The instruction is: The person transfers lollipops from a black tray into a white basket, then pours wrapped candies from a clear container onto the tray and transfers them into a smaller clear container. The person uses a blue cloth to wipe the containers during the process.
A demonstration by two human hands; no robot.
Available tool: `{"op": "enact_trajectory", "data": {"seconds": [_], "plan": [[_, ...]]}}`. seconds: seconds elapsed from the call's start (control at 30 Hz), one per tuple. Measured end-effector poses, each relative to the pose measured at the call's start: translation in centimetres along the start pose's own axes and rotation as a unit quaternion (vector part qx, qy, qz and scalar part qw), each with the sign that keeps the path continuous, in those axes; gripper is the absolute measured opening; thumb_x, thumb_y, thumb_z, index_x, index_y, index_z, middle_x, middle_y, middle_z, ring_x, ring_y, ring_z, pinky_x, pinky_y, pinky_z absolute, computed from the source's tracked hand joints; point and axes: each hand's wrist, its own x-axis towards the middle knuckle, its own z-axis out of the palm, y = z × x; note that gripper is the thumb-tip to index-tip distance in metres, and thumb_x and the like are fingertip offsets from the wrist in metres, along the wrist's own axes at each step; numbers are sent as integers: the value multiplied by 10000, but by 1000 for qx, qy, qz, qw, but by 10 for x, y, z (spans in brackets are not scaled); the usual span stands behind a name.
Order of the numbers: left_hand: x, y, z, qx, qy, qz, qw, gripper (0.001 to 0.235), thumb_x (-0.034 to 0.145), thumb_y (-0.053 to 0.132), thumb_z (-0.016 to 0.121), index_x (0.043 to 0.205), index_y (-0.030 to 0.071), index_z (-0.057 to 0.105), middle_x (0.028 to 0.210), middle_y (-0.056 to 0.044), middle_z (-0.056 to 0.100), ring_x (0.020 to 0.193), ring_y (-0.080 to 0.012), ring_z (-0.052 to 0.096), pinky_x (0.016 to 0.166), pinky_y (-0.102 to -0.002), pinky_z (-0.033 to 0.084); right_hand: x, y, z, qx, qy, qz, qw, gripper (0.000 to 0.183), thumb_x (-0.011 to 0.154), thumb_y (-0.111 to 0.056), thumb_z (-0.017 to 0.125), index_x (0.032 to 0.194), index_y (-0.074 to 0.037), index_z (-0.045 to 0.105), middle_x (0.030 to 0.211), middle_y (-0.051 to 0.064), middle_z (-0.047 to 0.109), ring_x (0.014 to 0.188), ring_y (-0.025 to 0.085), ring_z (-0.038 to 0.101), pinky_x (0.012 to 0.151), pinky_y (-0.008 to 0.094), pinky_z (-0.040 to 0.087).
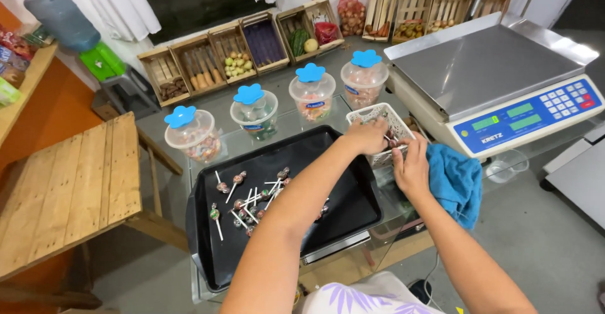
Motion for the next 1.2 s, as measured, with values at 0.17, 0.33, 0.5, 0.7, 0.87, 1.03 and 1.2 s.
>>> {"op": "enact_trajectory", "data": {"seconds": [0.17, 0.33, 0.5, 0.7, 0.87, 1.03, 1.2], "plan": [[-25, 1, -36, 47, -108, 53, 992, 560, 949, 399, 195, 1441, 185, 353, 1557, -36, 218, 1430, -315, 199, 1057, -727, 48, -1, 6, -1, 1, 6, -18, 1000, 249, 995, -359, 444, 1053, -117, 465, 1214, 158, 434, 1115, 436, 517, 834, 503, 480], [-117, -25, -83, -137, 74, 102, 983, 516, 978, 320, 254, 1378, 24, 390, 1272, -318, 550, 1337, -427, 374, 1070, -726, 53, -7, 19, 7, 4, -3, -82, 997, 187, 1020, -224, 509, 1015, -39, 485, 1131, 245, 436, 1167, 497, 434, 999, 524, 367], [-180, -93, -65, 71, -27, -220, 973, 217, 806, 83, 535, 964, 115, 681, 1026, -128, 670, 933, -374, 653, 687, -479, 538, -2, -3, -6, 40, -16, -49, 998, 330, 1051, -258, 450, 1103, 66, 475, 1231, 326, 387, 1185, 494, 420, 977, 529, 344], [-225, -80, -23, -43, -185, -233, 954, 296, 786, 244, 555, 1066, 260, 463, 1132, -60, 441, 797, -259, 599, 673, -368, 465, -3, -5, -7, 32, -28, -45, 998, 400, 1065, -336, 392, 1098, 58, 454, 1229, 324, 377, 1251, 481, 362, 901, 577, 365], [-216, -87, -1, -91, -88, -183, 975, 295, 829, 77, 547, 1118, 114, 504, 1092, -190, 484, 883, -408, 620, 730, -448, 506, -4, 7, 2, 12, -8, -42, 999, 291, 1044, -292, 464, 1083, -4, 461, 1237, 267, 405, 1198, 463, 424, 943, 536, 380], [-170, -34, -73, -130, 115, -80, 981, 147, 901, 139, 521, 1000, 31, 509, 980, -232, 520, 860, -480, 628, 738, -542, 524, -6, 24, 12, -19, 25, -48, 998, 262, 1016, -321, 504, 1054, -65, 460, 1244, 190, 433, 1169, 422, 487, 877, 501, 454], [-63, 17, -76, -77, 162, 14, 984, 162, 761, 266, 696, 811, 112, 678, 856, -116, 590, 863, -359, 683, 743, -458, 565, -1, 6, 2, 7, 14, -30, 999, 212, 1001, -270, 509, 1049, -69, 462, 1209, 212, 443, 1117, 471, 502, 831, 540, 465]]}}
